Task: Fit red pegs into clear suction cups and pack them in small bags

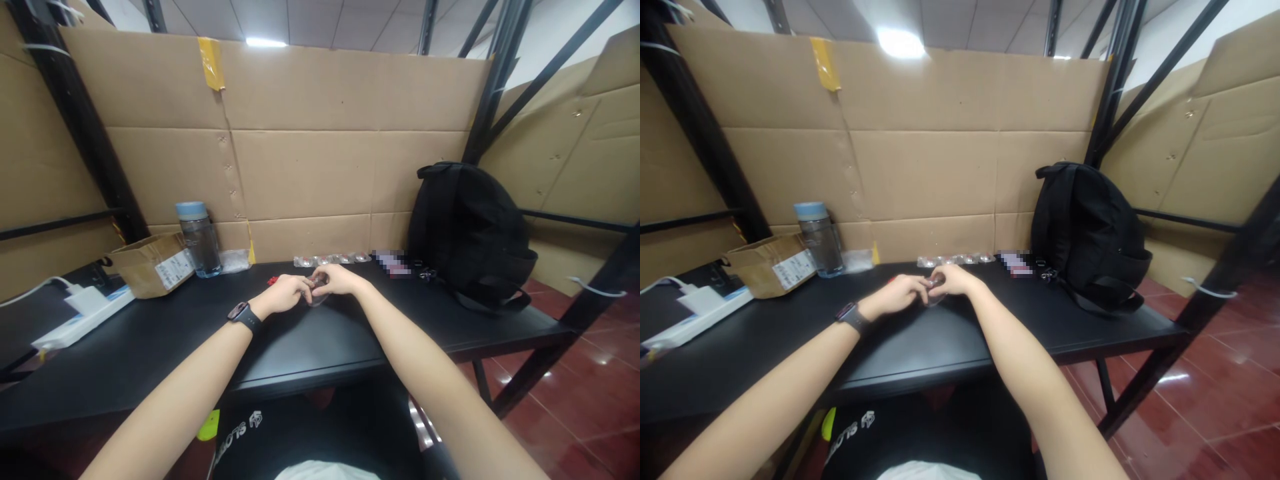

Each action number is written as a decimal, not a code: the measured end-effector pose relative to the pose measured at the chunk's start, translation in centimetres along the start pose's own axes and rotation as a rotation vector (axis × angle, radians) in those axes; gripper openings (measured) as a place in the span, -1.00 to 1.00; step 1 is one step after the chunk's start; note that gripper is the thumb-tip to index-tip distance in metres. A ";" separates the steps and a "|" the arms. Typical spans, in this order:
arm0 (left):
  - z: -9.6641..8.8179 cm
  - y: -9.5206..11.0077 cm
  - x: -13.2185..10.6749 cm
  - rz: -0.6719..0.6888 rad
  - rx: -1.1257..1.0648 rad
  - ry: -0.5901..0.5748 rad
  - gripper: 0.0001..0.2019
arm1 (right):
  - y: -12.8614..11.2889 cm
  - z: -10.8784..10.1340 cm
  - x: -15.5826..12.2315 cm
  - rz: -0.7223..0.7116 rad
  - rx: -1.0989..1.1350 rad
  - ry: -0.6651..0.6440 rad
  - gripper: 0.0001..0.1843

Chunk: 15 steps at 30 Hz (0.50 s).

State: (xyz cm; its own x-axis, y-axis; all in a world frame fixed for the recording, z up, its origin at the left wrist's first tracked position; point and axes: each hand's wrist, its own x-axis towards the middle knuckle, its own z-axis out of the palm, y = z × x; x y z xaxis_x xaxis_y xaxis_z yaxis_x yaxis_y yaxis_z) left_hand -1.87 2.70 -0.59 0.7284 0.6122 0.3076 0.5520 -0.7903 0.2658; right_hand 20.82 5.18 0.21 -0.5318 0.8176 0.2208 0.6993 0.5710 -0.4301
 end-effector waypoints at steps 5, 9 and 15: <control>0.3 -0.8 -0.2 -0.075 0.049 0.162 -0.57 | 1.1 -1.4 -0.4 -0.075 0.072 0.038 -0.80; 1.0 -0.9 -0.1 -0.152 0.144 0.145 -0.73 | 1.5 -0.7 -0.1 -0.073 -0.017 -0.006 -0.69; 0.7 -0.5 0.0 -0.183 0.196 0.149 -0.87 | 1.7 -0.5 0.0 -0.087 -0.022 0.014 -0.93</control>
State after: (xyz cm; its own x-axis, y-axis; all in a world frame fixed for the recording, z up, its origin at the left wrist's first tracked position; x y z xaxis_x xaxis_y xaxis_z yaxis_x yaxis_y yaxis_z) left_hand -1.79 3.07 -1.37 0.5501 0.7303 0.4051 0.7471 -0.6471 0.1521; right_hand 22.26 6.19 -0.04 -0.5847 0.7655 0.2685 0.6609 0.6414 -0.3897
